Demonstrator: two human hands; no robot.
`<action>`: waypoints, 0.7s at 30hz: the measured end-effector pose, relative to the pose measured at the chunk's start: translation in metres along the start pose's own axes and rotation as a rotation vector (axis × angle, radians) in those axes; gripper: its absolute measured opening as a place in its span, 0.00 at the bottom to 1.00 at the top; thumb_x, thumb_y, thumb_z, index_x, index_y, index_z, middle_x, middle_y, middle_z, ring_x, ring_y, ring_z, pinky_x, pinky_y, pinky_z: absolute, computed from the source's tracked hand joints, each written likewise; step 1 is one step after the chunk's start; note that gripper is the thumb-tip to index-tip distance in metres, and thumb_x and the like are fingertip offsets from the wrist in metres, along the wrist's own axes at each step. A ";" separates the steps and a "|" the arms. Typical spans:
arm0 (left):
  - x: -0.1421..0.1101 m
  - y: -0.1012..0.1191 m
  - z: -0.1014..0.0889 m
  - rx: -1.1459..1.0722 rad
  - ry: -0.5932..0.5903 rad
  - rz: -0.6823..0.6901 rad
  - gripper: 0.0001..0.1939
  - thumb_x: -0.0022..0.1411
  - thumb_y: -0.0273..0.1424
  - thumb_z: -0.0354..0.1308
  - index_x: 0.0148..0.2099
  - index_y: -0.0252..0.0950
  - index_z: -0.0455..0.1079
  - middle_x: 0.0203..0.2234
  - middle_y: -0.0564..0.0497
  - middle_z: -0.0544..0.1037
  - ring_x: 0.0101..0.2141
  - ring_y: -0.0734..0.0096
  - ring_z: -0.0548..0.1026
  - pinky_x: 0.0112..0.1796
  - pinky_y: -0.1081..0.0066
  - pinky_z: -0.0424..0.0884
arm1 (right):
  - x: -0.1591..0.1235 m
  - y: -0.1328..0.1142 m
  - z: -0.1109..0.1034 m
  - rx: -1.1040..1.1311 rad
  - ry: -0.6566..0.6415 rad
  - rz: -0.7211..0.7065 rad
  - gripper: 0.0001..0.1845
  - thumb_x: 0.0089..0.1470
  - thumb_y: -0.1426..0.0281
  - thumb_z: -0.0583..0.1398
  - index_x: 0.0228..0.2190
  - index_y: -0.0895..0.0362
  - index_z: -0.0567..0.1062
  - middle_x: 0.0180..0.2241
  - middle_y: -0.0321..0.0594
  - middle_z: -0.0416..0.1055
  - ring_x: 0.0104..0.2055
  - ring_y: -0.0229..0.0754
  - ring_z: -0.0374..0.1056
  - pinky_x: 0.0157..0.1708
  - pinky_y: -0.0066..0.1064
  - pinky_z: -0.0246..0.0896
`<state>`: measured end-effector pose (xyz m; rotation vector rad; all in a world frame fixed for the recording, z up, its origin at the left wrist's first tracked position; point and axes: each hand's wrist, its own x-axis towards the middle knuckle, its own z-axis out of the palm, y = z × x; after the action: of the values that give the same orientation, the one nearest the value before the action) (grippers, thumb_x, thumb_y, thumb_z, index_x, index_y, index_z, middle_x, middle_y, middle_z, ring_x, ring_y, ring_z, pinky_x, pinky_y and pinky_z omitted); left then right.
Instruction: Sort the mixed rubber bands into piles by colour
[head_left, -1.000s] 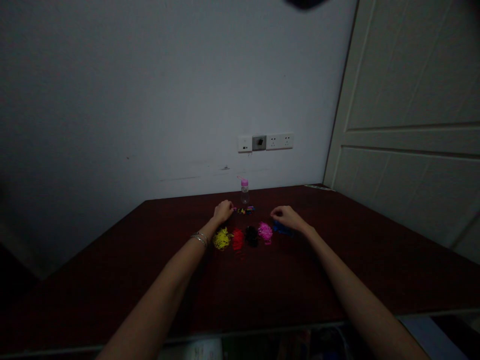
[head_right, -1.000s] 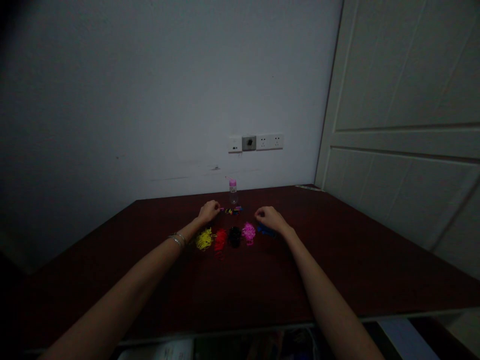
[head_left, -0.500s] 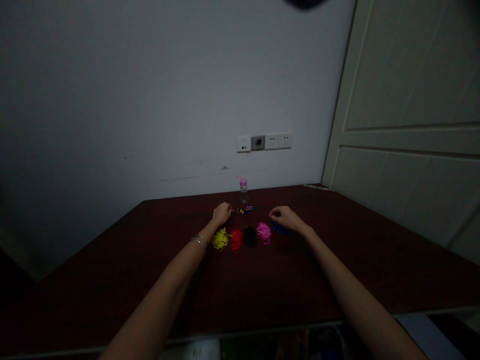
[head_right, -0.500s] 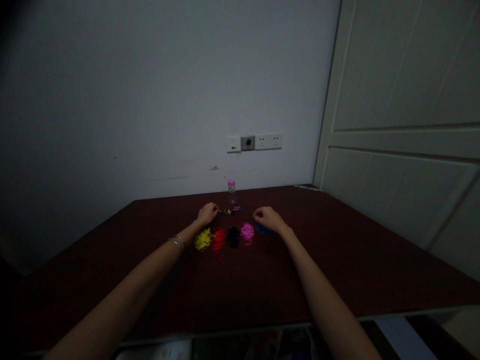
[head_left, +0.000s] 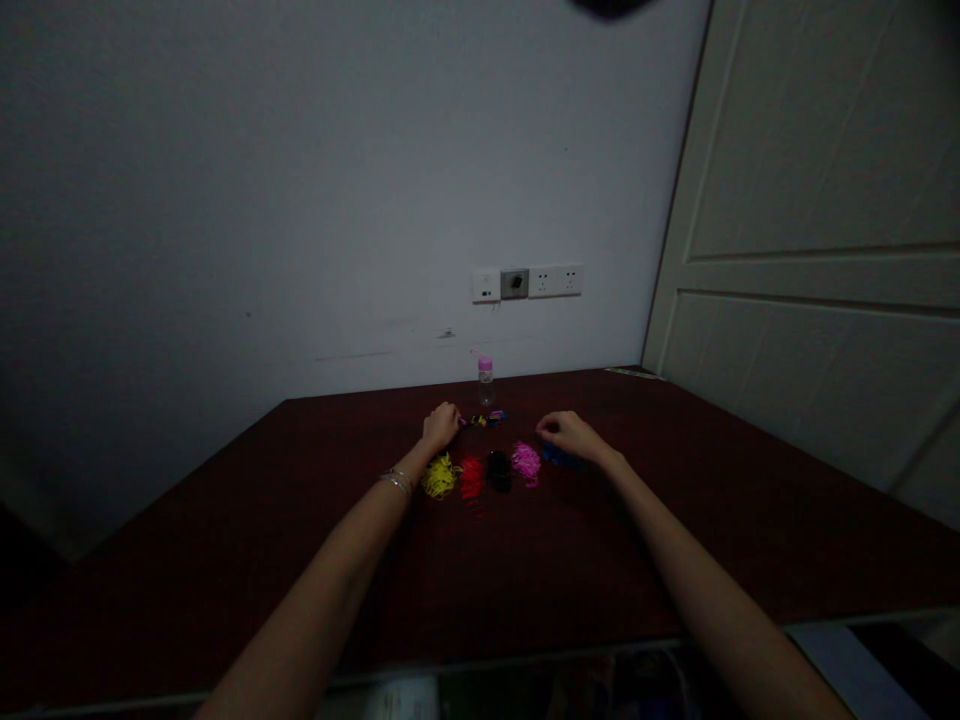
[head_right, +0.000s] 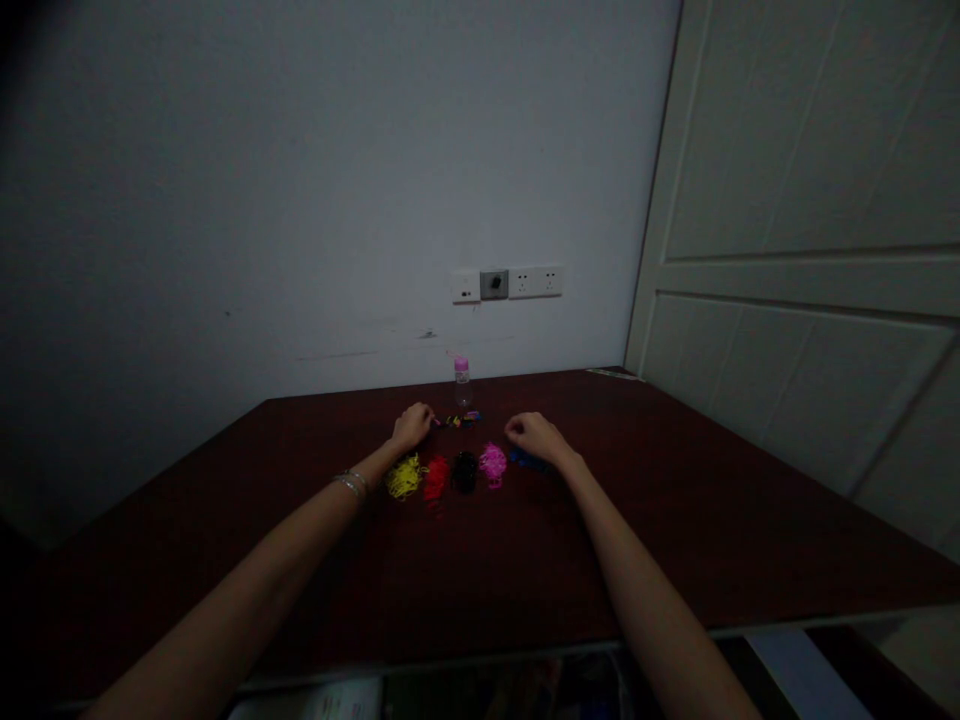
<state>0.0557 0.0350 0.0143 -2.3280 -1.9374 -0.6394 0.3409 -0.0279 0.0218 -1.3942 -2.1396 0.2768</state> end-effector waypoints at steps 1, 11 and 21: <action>0.001 0.000 0.001 -0.024 0.003 -0.019 0.12 0.61 0.31 0.45 0.40 0.37 0.70 0.41 0.46 0.73 0.41 0.67 0.71 0.38 0.72 0.65 | 0.000 0.000 0.000 0.001 0.001 0.002 0.11 0.46 0.72 0.56 0.31 0.57 0.78 0.33 0.40 0.76 0.35 0.40 0.69 0.37 0.25 0.61; 0.016 -0.006 0.010 -0.372 0.024 -0.198 0.12 0.59 0.29 0.49 0.36 0.35 0.74 0.37 0.47 0.77 0.38 0.70 0.73 0.39 0.73 0.66 | -0.001 -0.001 0.001 0.012 -0.007 0.021 0.11 0.46 0.73 0.56 0.30 0.57 0.78 0.32 0.41 0.76 0.34 0.40 0.69 0.37 0.26 0.61; 0.022 -0.012 0.016 -0.445 0.062 -0.146 0.11 0.60 0.27 0.49 0.36 0.30 0.72 0.38 0.42 0.77 0.39 0.69 0.73 0.42 0.71 0.66 | 0.000 0.001 0.004 0.008 -0.008 0.006 0.11 0.47 0.72 0.56 0.30 0.56 0.78 0.31 0.40 0.76 0.34 0.40 0.70 0.37 0.26 0.61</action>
<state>0.0520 0.0627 0.0047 -2.3642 -2.1288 -1.2563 0.3401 -0.0272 0.0179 -1.3975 -2.1390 0.2936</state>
